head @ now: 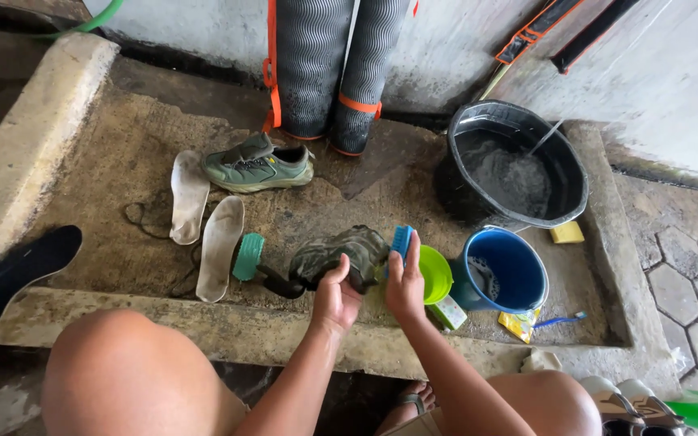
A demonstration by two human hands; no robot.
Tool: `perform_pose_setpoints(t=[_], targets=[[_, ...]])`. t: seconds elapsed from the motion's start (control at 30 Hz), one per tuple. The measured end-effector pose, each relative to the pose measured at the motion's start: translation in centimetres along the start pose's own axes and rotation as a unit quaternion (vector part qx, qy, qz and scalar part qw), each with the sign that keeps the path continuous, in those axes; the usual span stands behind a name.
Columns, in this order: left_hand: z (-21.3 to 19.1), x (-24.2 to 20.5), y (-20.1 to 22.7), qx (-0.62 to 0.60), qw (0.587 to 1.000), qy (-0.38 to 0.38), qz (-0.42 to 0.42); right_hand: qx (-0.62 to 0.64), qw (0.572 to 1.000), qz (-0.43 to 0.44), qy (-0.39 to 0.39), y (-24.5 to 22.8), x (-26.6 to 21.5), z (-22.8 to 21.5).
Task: Scrubbing the upper part of a green sneaker with a brush and soapy water in a washing area.
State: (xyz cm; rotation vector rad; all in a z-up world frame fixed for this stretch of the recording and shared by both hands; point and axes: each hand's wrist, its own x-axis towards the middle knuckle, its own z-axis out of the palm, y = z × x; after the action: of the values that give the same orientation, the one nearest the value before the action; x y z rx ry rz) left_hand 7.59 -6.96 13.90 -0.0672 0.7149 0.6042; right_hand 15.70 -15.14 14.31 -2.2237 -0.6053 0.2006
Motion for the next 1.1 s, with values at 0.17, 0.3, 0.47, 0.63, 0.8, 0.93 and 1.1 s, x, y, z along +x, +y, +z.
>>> perform_pose_setpoints(t=[0.17,0.3,0.47,0.63,0.8,0.93,1.1], targets=[[-1.1,-0.1,1.2,0.301,0.949,-0.038,0.083,0.105,0.989,0.007,-0.109,-3.4,-6.5,1.9],[-4.1,4.5,-2.7,0.227,0.971,0.012,0.077,-0.149,0.967,-0.183,0.091,1.8,-1.0,3.2],[-2.6,4.0,-3.2,0.112,0.990,-0.039,0.070,0.129,0.989,0.063,0.039,-0.4,0.3,0.5],[-1.1,1.8,-1.7,0.131,0.988,-0.026,0.082,0.030,0.991,-0.121,0.049,2.2,-3.8,3.4],[-1.1,2.4,-2.2,0.111,0.991,-0.034,0.068,-0.053,0.988,-0.081,0.118,1.9,0.9,1.7],[2.4,-2.5,-0.2,0.172,0.980,-0.015,0.100,-0.015,0.996,-0.065,0.065,1.9,-0.4,1.3],[-0.1,1.3,0.0,0.226,0.965,0.013,0.133,-0.168,0.933,-0.297,0.117,3.1,-1.1,3.4]])
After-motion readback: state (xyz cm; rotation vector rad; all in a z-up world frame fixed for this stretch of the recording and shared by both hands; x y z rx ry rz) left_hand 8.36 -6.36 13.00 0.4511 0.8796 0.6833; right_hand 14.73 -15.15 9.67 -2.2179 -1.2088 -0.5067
